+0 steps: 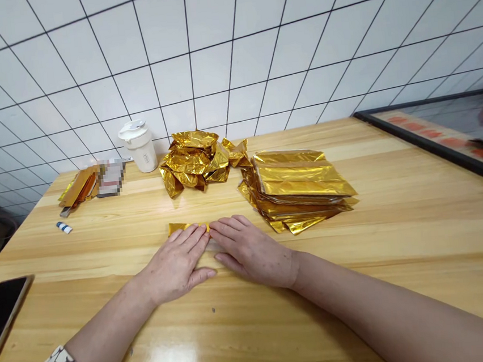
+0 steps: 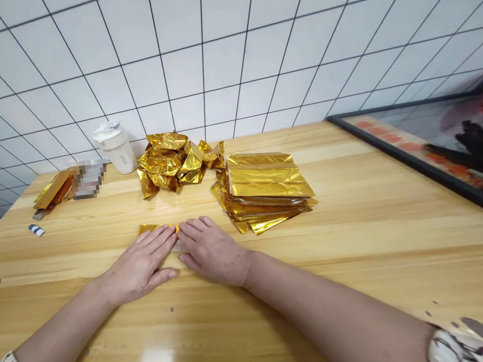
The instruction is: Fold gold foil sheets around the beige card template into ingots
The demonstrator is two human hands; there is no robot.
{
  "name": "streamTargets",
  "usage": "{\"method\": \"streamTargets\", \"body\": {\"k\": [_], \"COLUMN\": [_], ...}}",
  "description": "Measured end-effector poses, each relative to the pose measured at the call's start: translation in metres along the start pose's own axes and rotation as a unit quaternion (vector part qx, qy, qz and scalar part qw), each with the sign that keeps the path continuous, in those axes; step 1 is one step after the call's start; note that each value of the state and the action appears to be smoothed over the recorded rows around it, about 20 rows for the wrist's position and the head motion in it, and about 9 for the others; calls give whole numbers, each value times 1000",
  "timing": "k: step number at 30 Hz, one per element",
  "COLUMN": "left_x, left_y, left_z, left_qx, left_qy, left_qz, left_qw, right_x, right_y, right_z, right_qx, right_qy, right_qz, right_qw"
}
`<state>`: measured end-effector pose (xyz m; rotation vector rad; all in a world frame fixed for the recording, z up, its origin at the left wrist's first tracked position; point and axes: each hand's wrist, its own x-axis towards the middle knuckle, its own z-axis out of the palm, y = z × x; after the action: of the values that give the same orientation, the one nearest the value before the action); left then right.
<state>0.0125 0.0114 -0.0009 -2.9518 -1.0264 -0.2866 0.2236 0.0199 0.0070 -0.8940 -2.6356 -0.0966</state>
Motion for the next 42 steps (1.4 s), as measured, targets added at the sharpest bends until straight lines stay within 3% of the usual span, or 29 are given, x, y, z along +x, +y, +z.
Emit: {"method": "streamTargets", "body": {"k": [10, 30, 35, 42], "left_x": [2, 1, 0, -3], "left_y": [1, -15, -22, -30], "left_z": [-2, -5, 0, 4], "left_qx": [9, 67, 58, 19], "left_qy": [-5, 127, 187, 207], "left_qz": [-8, -37, -46, -65], "left_qw": [1000, 989, 980, 976], "right_x": [-1, -1, -2, -3], "right_y": [-3, 5, 9, 16], "right_z": [-1, -6, -6, -4], "right_qx": [13, -75, -49, 16], "right_qy": [-22, 26, 33, 58], "right_qz": [15, 44, 61, 99], "right_qw": [1000, 996, 996, 993]}}
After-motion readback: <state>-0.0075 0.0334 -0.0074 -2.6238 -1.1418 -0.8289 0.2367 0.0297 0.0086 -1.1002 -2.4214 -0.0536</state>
